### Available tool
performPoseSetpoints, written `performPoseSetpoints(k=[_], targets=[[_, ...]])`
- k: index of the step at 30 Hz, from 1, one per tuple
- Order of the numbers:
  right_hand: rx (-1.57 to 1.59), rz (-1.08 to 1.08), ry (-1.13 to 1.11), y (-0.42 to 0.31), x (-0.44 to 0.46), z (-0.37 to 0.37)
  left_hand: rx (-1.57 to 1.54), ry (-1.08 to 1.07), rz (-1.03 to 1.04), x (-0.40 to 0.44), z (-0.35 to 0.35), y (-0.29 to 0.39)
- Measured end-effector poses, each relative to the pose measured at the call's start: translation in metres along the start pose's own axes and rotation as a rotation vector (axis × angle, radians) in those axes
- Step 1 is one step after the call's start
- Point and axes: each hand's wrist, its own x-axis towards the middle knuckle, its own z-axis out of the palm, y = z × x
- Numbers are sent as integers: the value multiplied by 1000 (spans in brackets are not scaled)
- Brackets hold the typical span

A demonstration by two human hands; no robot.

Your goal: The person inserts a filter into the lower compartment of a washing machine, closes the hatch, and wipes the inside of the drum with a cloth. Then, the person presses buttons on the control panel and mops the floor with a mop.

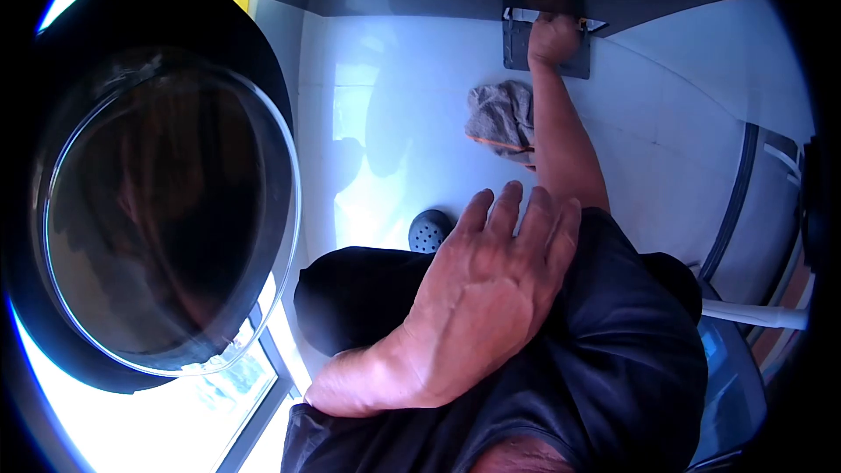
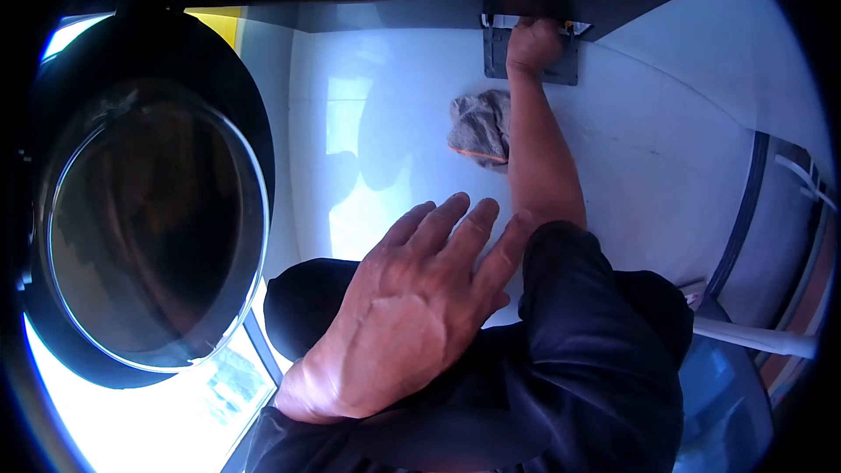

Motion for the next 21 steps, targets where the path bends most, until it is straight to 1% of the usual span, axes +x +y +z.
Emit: performPoseSetpoints(k=[3,7,9,10,12,13,15,16,19,21], targets=[[-91,-36,37,1,0,2,6,-6,6,0,1,0],[-69,9,73,-7,-4,11,4,-33,-25,2,0,1],[-109,-93,108,-3,-6,17,3,-29,-28,-1,0,1],[-107,-93,107,2,-5,19,2,-25,-30,-1,0,0],[-139,-5,41,5,-3,18,-1,-23,-23,-2,0,-2],[-139,-6,40,6,-3,19,-5,-21,-14,-2,0,-2],[-111,-84,99,6,-2,15,-16,-20,-4,-3,0,-1],[-113,-81,101,5,-2,13,-23,-19,8,-3,0,0],[-133,-62,85,9,-3,17,-33,-25,8,-5,-2,0],[-195,-98,30,10,-3,20,-5,-33,25,-6,-3,0]])
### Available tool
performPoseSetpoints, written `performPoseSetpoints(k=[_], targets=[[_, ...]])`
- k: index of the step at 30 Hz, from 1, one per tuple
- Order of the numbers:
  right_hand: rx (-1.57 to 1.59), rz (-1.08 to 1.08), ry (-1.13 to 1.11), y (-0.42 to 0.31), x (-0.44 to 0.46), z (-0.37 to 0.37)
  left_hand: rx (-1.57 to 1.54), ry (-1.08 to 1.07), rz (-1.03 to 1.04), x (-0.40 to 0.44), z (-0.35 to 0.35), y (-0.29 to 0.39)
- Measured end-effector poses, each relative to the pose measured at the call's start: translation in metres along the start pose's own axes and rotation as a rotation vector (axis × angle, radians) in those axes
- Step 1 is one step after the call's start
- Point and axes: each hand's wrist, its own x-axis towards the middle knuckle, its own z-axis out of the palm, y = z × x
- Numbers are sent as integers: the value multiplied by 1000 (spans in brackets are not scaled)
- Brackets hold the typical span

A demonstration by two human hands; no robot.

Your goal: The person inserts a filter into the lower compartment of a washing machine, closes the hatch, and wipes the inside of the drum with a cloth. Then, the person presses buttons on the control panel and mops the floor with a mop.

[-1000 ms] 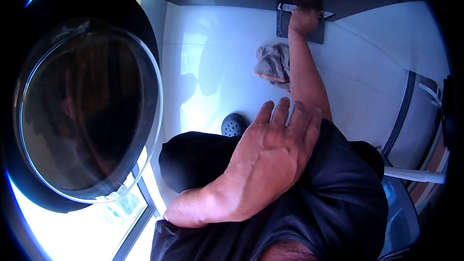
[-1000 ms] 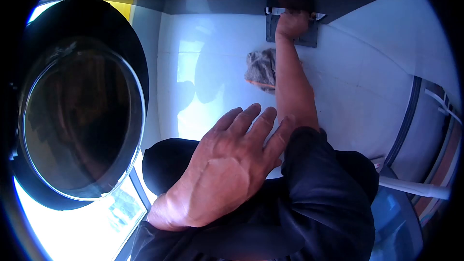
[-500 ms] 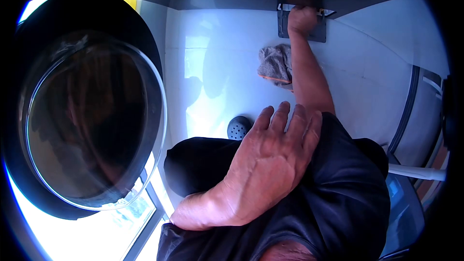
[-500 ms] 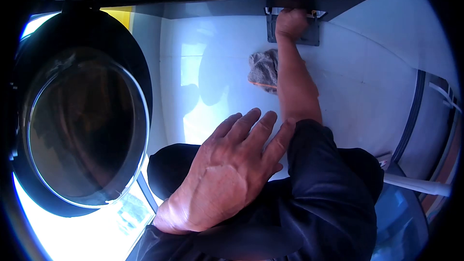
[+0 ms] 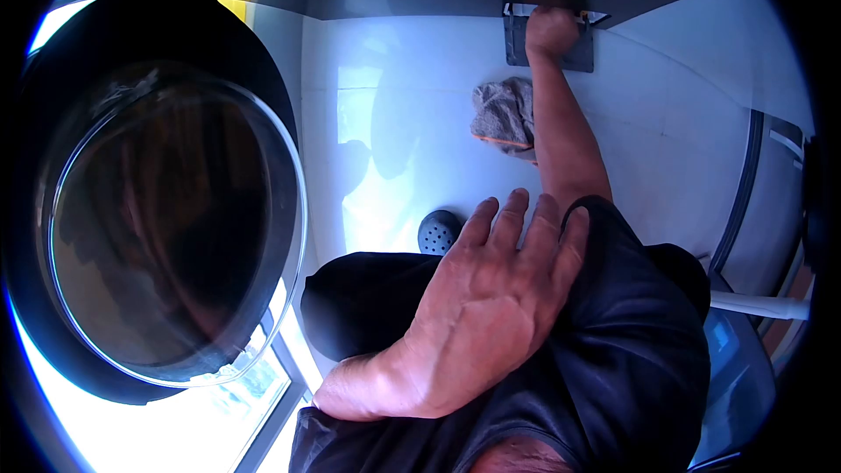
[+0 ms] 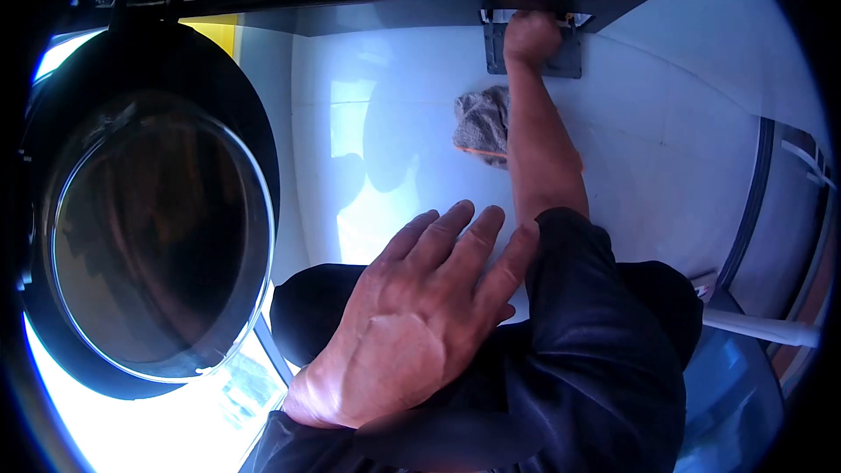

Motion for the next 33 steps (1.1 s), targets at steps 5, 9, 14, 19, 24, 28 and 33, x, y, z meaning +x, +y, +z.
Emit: performPoseSetpoints(k=[5,9,14,19,24,28,33], targets=[[226,24,196,-13,1,12,8,-8,23,-2,-2,-2],[335,191,241,-16,0,9,2,-13,38,-2,-1,-3],[288,73,288,-23,2,8,6,-38,35,1,-3,-2],[254,117,208,-19,-1,-8,9,-77,6,3,-5,-1],[91,-99,129,-6,0,-5,-18,-82,42,6,-1,-4],[-15,-186,55,-2,4,-4,-42,-15,-10,13,1,-3],[58,-174,106,-9,7,-4,-41,-37,7,20,4,-8]])
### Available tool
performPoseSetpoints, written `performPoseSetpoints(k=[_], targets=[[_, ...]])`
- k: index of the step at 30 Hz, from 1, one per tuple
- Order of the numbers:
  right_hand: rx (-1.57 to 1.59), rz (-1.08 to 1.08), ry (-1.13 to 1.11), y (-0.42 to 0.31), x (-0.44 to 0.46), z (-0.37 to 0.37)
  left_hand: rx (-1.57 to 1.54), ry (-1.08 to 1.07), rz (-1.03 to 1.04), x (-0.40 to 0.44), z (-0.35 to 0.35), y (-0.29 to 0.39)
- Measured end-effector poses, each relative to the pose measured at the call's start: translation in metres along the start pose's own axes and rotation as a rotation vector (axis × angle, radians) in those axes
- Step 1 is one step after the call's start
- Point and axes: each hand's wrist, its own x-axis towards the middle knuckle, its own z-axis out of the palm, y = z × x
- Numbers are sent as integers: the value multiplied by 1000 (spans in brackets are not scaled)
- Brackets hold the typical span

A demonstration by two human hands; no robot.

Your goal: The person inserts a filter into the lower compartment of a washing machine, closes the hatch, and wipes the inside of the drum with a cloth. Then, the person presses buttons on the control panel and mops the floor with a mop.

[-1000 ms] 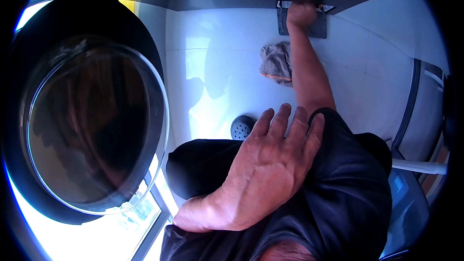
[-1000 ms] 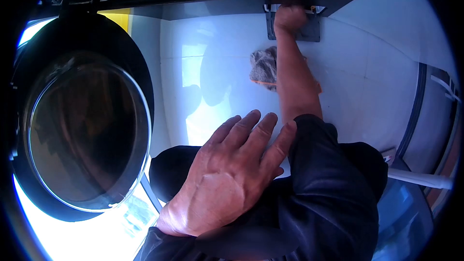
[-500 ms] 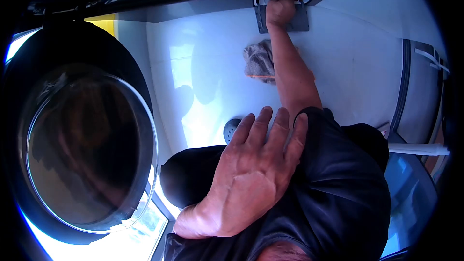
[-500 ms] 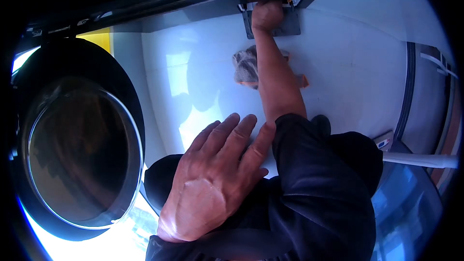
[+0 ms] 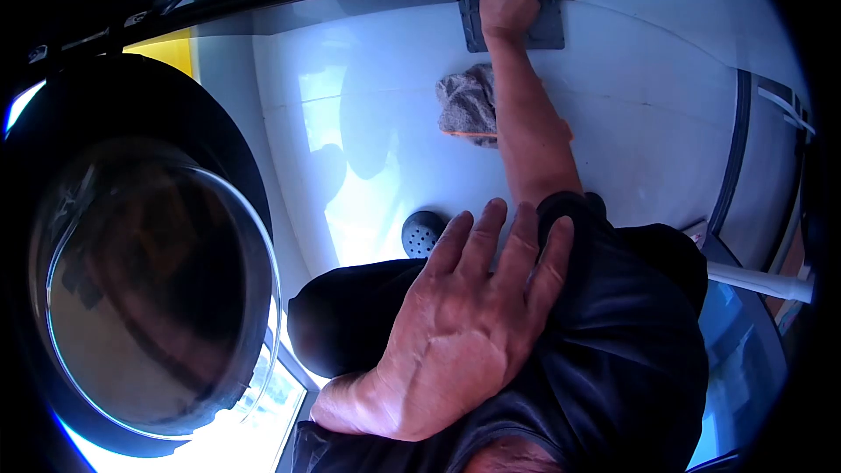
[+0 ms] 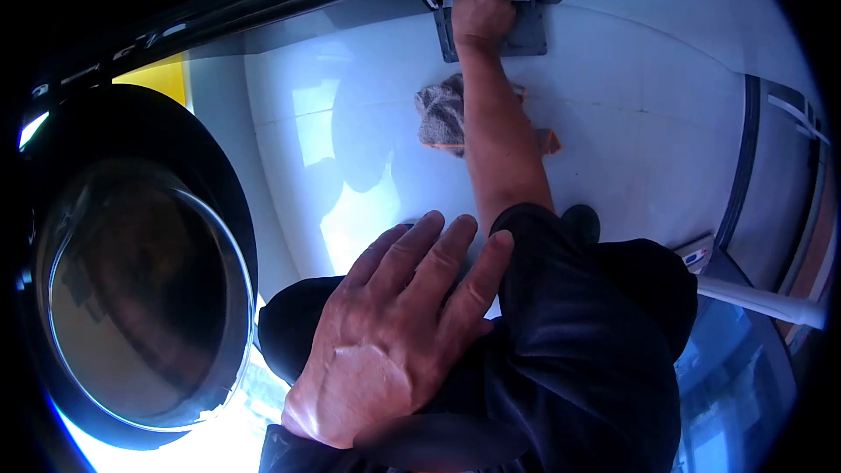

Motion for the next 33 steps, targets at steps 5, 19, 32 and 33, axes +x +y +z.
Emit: performPoseSetpoints(k=[5,19,32,33], targets=[[45,90,18,1,-6,14,-19,-81,60,5,-4,-7],[314,210,162,25,-18,65,1,-54,60,4,-2,-8],[659,641,24,17,-19,63,19,14,32,8,7,-9],[656,665,13,17,-19,62,18,5,22,9,6,-9]])
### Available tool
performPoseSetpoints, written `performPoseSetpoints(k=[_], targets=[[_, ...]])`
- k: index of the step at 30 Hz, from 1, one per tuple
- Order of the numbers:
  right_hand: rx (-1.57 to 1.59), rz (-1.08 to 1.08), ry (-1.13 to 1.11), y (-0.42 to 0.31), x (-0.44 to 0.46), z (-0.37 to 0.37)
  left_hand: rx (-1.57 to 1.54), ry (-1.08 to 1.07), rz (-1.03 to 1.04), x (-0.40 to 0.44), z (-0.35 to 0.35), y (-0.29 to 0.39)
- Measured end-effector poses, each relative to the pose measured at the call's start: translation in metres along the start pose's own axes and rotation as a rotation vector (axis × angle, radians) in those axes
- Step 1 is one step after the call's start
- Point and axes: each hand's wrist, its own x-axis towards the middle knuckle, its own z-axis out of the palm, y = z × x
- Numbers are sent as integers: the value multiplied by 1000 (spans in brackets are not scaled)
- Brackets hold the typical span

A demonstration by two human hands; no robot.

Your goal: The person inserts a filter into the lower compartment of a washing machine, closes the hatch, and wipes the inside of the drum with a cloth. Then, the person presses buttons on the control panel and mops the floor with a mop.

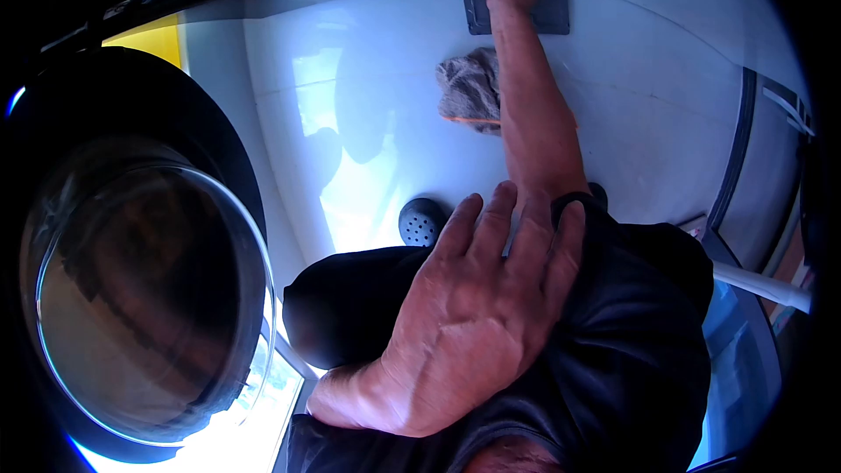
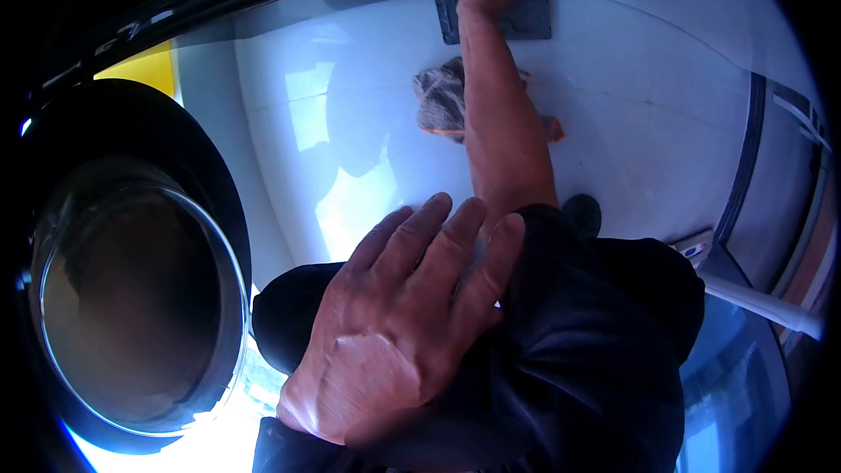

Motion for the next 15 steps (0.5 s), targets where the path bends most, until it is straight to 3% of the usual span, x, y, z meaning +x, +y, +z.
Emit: performPoseSetpoints(k=[3,4,5,9,12,15], targets=[[19,152,3,-5,-2,2,-20,-9,-15,2,-1,1],[135,247,21,-8,-4,4,-36,-8,-21,3,-1,2],[486,319,86,-10,-4,7,-37,-4,-14,4,-2,2],[442,262,17,-40,-6,-16,-16,-18,-6,7,-3,5],[232,537,-317,-91,-1,-52,-2,-8,7,9,-6,8],[133,490,-420,-98,6,-74,-15,25,-2,9,-7,13]])
